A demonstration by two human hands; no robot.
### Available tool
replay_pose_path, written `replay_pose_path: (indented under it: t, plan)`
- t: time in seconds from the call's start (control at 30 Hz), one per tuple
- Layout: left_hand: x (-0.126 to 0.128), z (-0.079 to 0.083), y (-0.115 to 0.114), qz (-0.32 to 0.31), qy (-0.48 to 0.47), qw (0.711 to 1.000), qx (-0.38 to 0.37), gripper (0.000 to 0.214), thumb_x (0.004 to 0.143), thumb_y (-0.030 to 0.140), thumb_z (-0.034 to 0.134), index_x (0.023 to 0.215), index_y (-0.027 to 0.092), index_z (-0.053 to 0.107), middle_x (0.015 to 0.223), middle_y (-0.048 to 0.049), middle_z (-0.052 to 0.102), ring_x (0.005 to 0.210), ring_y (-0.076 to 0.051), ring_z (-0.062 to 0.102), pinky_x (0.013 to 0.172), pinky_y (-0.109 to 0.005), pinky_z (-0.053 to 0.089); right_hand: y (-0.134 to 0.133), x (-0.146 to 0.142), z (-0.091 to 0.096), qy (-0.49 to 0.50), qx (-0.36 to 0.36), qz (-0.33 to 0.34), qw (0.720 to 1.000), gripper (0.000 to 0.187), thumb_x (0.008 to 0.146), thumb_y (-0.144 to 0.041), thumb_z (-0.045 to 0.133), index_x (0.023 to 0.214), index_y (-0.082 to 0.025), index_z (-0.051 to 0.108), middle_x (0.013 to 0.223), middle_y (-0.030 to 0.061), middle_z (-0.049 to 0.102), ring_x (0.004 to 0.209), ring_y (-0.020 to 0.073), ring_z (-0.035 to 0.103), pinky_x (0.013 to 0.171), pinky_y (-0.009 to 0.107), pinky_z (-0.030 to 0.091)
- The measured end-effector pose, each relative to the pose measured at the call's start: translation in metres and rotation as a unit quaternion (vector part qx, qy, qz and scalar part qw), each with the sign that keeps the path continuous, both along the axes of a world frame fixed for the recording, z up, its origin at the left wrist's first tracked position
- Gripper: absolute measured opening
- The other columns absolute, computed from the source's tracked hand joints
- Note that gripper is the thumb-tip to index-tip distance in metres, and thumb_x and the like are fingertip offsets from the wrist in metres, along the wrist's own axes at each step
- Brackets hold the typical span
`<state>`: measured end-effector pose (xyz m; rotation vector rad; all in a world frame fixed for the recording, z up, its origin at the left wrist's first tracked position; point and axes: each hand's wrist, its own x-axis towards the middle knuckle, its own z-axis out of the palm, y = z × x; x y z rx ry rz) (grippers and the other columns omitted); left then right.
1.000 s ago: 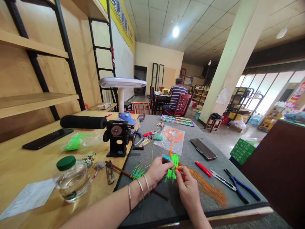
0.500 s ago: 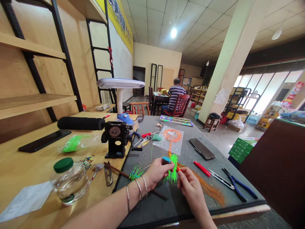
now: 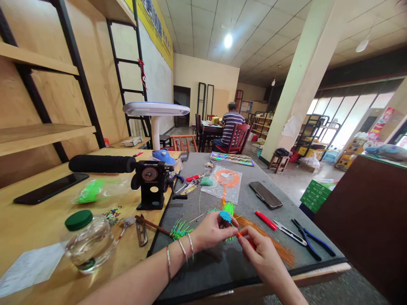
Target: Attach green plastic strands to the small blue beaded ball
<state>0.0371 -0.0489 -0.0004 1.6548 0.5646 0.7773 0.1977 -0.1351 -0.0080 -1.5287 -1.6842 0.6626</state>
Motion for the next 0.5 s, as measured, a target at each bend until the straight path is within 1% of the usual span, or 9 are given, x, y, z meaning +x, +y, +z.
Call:
replay_pose_path:
  t: [0.07,0.13,0.27,0.4,0.5]
  plan:
    - [-0.002,0.001,-0.001,-0.022,0.014,0.999,0.023,0.021,0.070,0.029,0.070,0.082,0.012,0.070,0.072,-0.0019,0.066,0.066,-0.013,0.054,0.064,-0.024,0.042,-0.001,0.001,0.002,-0.019,-0.008,0.006,1.000,0.031,0.088,-0.046,0.045,0.079,-0.019,0.056,0.050,-0.0063,0.045,0.046,0.0096,0.037,0.046,0.021,0.027]
    - [-0.003,0.002,-0.002,-0.038,0.017,0.998,0.044,0.020,0.070,0.029,0.071,0.081,0.012,0.071,0.076,-0.0038,0.069,0.070,-0.014,0.058,0.067,-0.024,0.044,-0.002,0.002,0.003,-0.023,-0.017,0.014,0.999,0.030,0.089,-0.045,0.044,0.080,-0.019,0.056,0.051,-0.0062,0.045,0.047,0.0097,0.038,0.045,0.021,0.027]
    - [-0.004,0.002,-0.002,-0.034,0.026,0.996,0.082,0.016,0.071,0.026,0.070,0.079,0.012,0.071,0.075,-0.0039,0.070,0.068,-0.014,0.058,0.066,-0.023,0.044,-0.004,0.007,0.002,-0.004,-0.036,0.030,0.999,0.030,0.089,-0.045,0.044,0.081,-0.019,0.055,0.052,-0.0065,0.044,0.048,0.0096,0.038,0.046,0.021,0.027]
    - [-0.003,0.003,-0.001,-0.029,0.031,0.996,0.081,0.015,0.071,0.025,0.069,0.078,0.013,0.071,0.072,-0.0024,0.068,0.066,-0.012,0.056,0.065,-0.022,0.043,-0.006,0.012,0.000,0.028,-0.057,0.039,0.997,0.030,0.090,-0.046,0.044,0.082,-0.018,0.054,0.051,-0.0073,0.043,0.048,0.0091,0.037,0.047,0.020,0.027]
    - [-0.002,0.002,-0.001,-0.025,0.027,0.998,0.052,0.018,0.070,0.029,0.070,0.078,0.012,0.071,0.064,0.0001,0.063,0.058,-0.010,0.050,0.058,-0.021,0.040,-0.006,0.014,-0.002,0.051,-0.057,0.037,0.996,0.032,0.089,-0.049,0.044,0.083,-0.018,0.054,0.052,-0.0073,0.044,0.048,0.0091,0.038,0.047,0.020,0.028]
